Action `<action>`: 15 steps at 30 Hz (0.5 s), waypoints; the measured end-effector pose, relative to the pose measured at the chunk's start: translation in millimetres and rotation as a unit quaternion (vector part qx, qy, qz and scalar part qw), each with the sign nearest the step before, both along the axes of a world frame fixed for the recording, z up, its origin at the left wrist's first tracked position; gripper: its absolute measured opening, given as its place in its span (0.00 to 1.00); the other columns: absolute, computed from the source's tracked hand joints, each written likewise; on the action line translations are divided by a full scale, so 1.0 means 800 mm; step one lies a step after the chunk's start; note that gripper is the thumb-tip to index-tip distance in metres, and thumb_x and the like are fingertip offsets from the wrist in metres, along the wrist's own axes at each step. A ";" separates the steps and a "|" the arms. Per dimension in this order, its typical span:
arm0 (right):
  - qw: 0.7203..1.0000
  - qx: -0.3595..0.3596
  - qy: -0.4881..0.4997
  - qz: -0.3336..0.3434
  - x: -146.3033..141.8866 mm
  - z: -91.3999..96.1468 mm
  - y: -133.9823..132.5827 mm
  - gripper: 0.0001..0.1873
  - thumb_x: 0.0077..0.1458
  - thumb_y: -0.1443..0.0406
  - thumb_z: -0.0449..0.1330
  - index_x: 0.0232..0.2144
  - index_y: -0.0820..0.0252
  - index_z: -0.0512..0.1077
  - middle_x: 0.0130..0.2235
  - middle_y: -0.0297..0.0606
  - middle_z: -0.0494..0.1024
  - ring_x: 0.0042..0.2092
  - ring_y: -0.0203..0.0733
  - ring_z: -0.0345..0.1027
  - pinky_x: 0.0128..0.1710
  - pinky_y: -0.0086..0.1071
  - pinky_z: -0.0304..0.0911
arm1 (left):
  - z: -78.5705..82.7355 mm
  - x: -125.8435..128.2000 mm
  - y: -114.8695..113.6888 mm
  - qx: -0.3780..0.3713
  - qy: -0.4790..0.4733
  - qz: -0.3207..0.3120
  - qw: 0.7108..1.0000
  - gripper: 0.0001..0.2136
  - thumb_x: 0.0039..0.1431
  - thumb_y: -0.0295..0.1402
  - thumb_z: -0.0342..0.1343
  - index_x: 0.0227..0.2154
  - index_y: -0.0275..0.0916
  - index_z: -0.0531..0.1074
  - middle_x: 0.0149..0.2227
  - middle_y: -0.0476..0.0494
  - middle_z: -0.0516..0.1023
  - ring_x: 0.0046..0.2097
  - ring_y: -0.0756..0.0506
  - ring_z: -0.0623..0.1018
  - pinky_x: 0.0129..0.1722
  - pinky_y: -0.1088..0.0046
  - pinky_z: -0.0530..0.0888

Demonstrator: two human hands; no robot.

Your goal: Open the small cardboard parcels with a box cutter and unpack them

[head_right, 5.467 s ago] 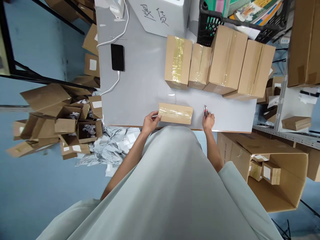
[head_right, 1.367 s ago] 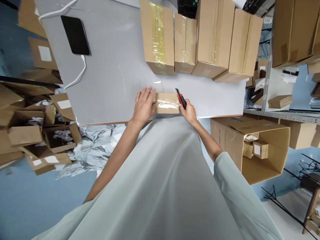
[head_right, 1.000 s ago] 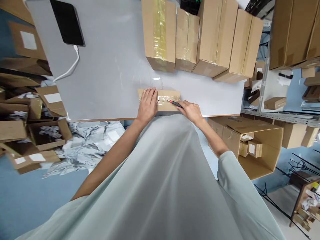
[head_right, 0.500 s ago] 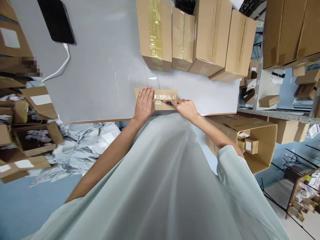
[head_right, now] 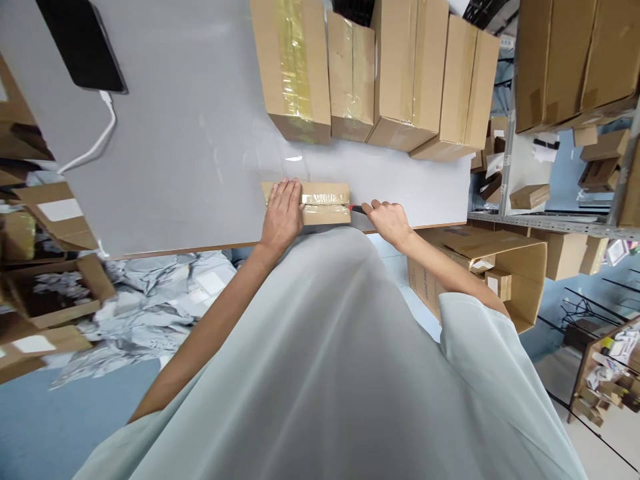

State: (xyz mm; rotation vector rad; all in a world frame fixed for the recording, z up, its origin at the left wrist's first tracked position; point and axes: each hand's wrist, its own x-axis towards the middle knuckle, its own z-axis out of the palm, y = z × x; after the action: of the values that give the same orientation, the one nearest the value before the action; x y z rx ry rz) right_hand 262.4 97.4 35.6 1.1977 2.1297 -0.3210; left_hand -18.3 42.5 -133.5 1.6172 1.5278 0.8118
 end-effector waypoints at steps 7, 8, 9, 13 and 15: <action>1.000 0.007 -0.014 -0.018 0.018 0.010 0.006 0.21 0.80 0.70 0.49 0.62 0.58 0.78 0.54 0.52 0.85 0.52 0.50 0.81 0.42 0.37 0.59 | 0.002 0.003 -0.001 -0.012 0.008 -0.017 1.000 0.32 0.80 0.48 0.45 0.78 0.36 0.64 0.80 0.27 0.64 0.84 0.29 0.57 0.85 0.38 0.44; 0.999 0.010 -0.028 -0.029 0.027 0.012 0.008 0.21 0.80 0.72 0.49 0.61 0.60 0.78 0.54 0.54 0.85 0.52 0.51 0.81 0.43 0.37 0.59 | 0.001 0.003 -0.001 -0.010 0.008 -0.016 1.000 0.32 0.80 0.48 0.45 0.78 0.36 0.64 0.80 0.28 0.64 0.84 0.30 0.57 0.85 0.38 0.44; 0.998 0.013 -0.045 -0.043 0.039 0.015 0.009 0.21 0.79 0.73 0.49 0.61 0.63 0.79 0.54 0.56 0.85 0.52 0.51 0.81 0.43 0.37 0.59 | 0.001 0.002 -0.002 -0.008 0.007 -0.015 1.000 0.32 0.80 0.47 0.45 0.78 0.36 0.64 0.80 0.28 0.65 0.84 0.30 0.56 0.85 0.38 0.44; 0.993 0.041 -0.064 -0.095 0.092 0.020 0.000 0.21 0.80 0.69 0.49 0.62 0.63 0.79 0.52 0.57 0.85 0.50 0.53 0.81 0.41 0.38 0.58 | 0.004 0.000 -0.001 -0.004 0.020 -0.021 1.000 0.30 0.79 0.41 0.46 0.78 0.35 0.64 0.80 0.27 0.65 0.84 0.29 0.56 0.85 0.36 0.45; 0.988 0.073 -0.036 -0.134 0.105 0.017 -0.014 0.21 0.82 0.63 0.50 0.65 0.59 0.77 0.53 0.54 0.85 0.49 0.52 0.81 0.40 0.38 0.58 | 0.014 0.003 0.004 0.003 0.046 -0.029 0.999 0.31 0.75 0.37 0.49 0.78 0.35 0.64 0.80 0.26 0.64 0.84 0.28 0.55 0.84 0.35 0.46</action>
State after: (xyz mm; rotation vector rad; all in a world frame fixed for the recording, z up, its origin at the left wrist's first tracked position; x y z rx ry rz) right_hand 346.5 86.0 49.2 1.5628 1.9592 -0.2381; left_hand -15.8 45.3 -122.0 1.7166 1.5349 0.7198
